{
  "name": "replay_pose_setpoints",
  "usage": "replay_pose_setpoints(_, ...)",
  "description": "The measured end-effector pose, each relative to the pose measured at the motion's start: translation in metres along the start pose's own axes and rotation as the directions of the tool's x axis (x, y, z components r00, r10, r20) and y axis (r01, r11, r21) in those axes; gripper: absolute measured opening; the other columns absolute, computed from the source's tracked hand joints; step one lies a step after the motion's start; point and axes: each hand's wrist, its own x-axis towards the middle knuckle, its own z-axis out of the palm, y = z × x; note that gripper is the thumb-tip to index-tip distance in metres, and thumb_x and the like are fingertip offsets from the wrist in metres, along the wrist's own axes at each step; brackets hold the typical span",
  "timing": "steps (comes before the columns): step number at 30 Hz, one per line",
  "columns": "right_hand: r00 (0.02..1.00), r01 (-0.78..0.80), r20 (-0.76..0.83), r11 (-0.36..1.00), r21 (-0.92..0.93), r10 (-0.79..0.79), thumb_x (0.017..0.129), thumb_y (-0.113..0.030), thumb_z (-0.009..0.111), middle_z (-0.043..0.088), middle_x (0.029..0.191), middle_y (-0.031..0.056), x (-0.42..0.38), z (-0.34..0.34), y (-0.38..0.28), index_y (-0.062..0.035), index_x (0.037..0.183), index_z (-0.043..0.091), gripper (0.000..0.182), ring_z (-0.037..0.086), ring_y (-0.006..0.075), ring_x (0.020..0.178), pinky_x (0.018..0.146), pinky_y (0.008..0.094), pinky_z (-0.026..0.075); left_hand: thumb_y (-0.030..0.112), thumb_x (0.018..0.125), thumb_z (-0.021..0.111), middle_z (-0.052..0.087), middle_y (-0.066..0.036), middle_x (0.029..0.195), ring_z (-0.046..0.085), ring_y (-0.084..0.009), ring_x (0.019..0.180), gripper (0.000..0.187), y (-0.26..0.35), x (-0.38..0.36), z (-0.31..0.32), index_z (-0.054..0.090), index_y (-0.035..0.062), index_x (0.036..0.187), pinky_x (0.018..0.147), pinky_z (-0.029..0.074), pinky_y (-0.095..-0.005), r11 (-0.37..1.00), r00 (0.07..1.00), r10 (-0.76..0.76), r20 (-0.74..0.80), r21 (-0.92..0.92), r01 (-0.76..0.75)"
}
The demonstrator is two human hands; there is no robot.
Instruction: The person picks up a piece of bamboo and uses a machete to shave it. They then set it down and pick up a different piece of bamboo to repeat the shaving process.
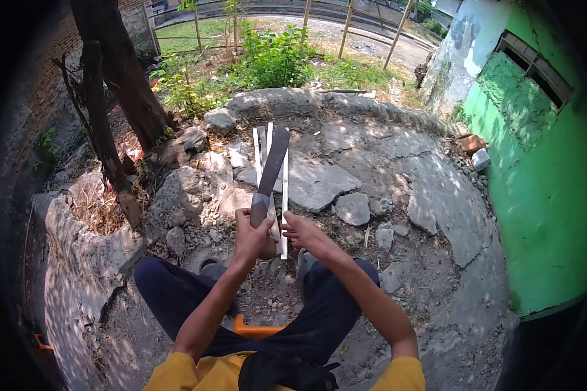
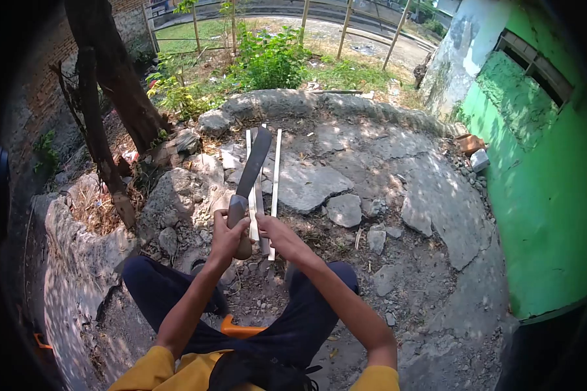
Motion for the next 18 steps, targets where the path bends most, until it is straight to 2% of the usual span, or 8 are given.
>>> replay_pose_setpoints(2, 0.982, -0.135, 0.144, 0.986, 0.101, 0.119, 0.097, -0.061, 0.049, 0.061, 0.121, 0.0055, -0.006, -0.016, -0.017, -0.0032, 0.134, 0.054, 0.069, 0.057, 0.015, 0.114, 0.098, 0.0362, 0.044, 0.014, 0.088, 0.07, 0.056, -0.015, 0.097, 0.065, -0.0234, 0.082, 0.053, -0.013, -0.012, 0.039, 0.029, 0.0005, 0.119, 0.069, 0.057, -0.0341, 0.978, 0.981, 0.189, -0.035, 0.101, -0.185)
replay_pose_setpoints(4, 0.991, -0.126, 0.077, 0.977, 0.173, 0.114, 0.097, -0.054, 0.054, 0.065, 0.107, 0.0018, -0.012, -0.019, -0.015, -0.0054, 0.12, 0.062, 0.055, 0.06, 0.012, 0.099, 0.089, 0.0346, 0.048, 0.012, 0.087, 0.067, 0.053, -0.024, 0.111, 0.062, -0.0271, 0.103, 0.053, -0.007, -0.028, 0.066, 0.029, -0.0013, 0.121, 0.078, 0.055, -0.0365, 0.949, 0.971, 0.237, 0.031, 0.205, -0.238)
replay_pose_setpoints(8, 0.998, 0.003, -0.056, 0.945, 0.327, 0.016, 0.096, -0.041, 0.058, 0.067, 0.099, 0.0057, -0.009, -0.027, 0.002, -0.0016, 0.113, 0.065, 0.043, 0.063, 0.0133, 0.085, 0.076, 0.0299, 0.051, 0.008, 0.088, 0.063, 0.053, -0.026, 0.114, 0.059, -0.034, 0.11, 0.051, -0.014, -0.04, 0.104, 0.03, -0.0061, 0.124, 0.092, 0.049, -0.041, 0.928, 0.941, 0.326, 0.09, 0.161, -0.337)
replay_pose_setpoints(12, 0.986, 0.061, -0.165, 0.912, 0.406, 0.008, 0.096, -0.028, 0.061, 0.064, 0.09, 0.0045, -0.005, -0.037, 0.007, -0.0014, 0.101, 0.064, 0.027, 0.06, 0.0112, 0.078, 0.071, 0.0283, 0.05, 0.013, 0.086, 0.068, 0.042, -0.026, 0.13, 0.049, -0.0363, 0.123, 0.073, -0.001, -0.051, 0.095, 0.02, -0.0064, 0.139, 0.104, 0.04, -0.0435, 0.766, 0.847, 0.451, 0.281, 0.366, -0.529)
replay_pose_setpoints(14, 0.965, 0.169, -0.247, 0.936, 0.307, -0.093, 0.095, -0.027, 0.063, 0.066, 0.091, 0.0042, -0.018, -0.031, -0.011, -0.0033, 0.102, 0.064, 0.025, 0.066, 0.0122, 0.081, 0.07, 0.0288, 0.055, 0.019, 0.086, 0.073, 0.039, -0.025, 0.137, 0.048, -0.0351, 0.125, 0.091, -0.007, -0.039, 0.078, 0.007, -0.0016, 0.146, 0.104, 0.042, -0.0442, 0.739, 0.756, 0.466, 0.459, 0.268, -0.618)
replay_pose_setpoints(16, 0.979, 0.117, -0.203, 0.891, 0.438, -0.029, 0.095, -0.025, 0.063, 0.067, 0.1, 0.0077, -0.019, -0.04, -0.015, -0.001, 0.106, 0.062, 0.026, 0.067, 0.0162, 0.095, 0.078, 0.0318, 0.057, 0.024, 0.083, 0.079, 0.039, -0.02, 0.142, 0.05, -0.0308, 0.125, 0.11, 0.005, -0.026, 0.05, -0.006, 0.0051, 0.151, 0.101, 0.046, -0.0429, 0.806, 0.609, 0.417, 0.675, 0.035, -0.591)
replay_pose_setpoints(17, 0.947, 0.221, -0.308, 0.88, 0.42, -0.091, 0.097, -0.022, 0.06, 0.067, 0.103, 0.0116, -0.023, -0.038, -0.027, 0.0019, 0.107, 0.06, 0.026, 0.068, 0.019, 0.093, 0.081, 0.0306, 0.056, 0.025, 0.079, 0.084, 0.04, -0.015, 0.146, 0.055, -0.025, 0.118, 0.123, 0.014, -0.017, 0.035, -0.014, 0.0116, 0.152, 0.096, 0.05, -0.0398, 0.879, 0.543, 0.329, 0.773, -0.041, -0.475)
replay_pose_setpoints(18, 0.935, 0.245, -0.344, 0.851, 0.464, -0.082, 0.096, -0.02, 0.06, 0.066, 0.103, 0.0115, -0.025, -0.039, -0.039, -0.0003, 0.107, 0.058, 0.023, 0.068, 0.0224, 0.095, 0.083, 0.0326, 0.056, 0.023, 0.077, 0.085, 0.048, -0.013, 0.141, 0.06, -0.0209, 0.11, 0.117, 0.009, -0.012, 0.021, -0.002, 0.0107, 0.154, 0.093, 0.051, -0.0374, 0.955, 0.602, 0.265, 0.753, -0.12, -0.271)
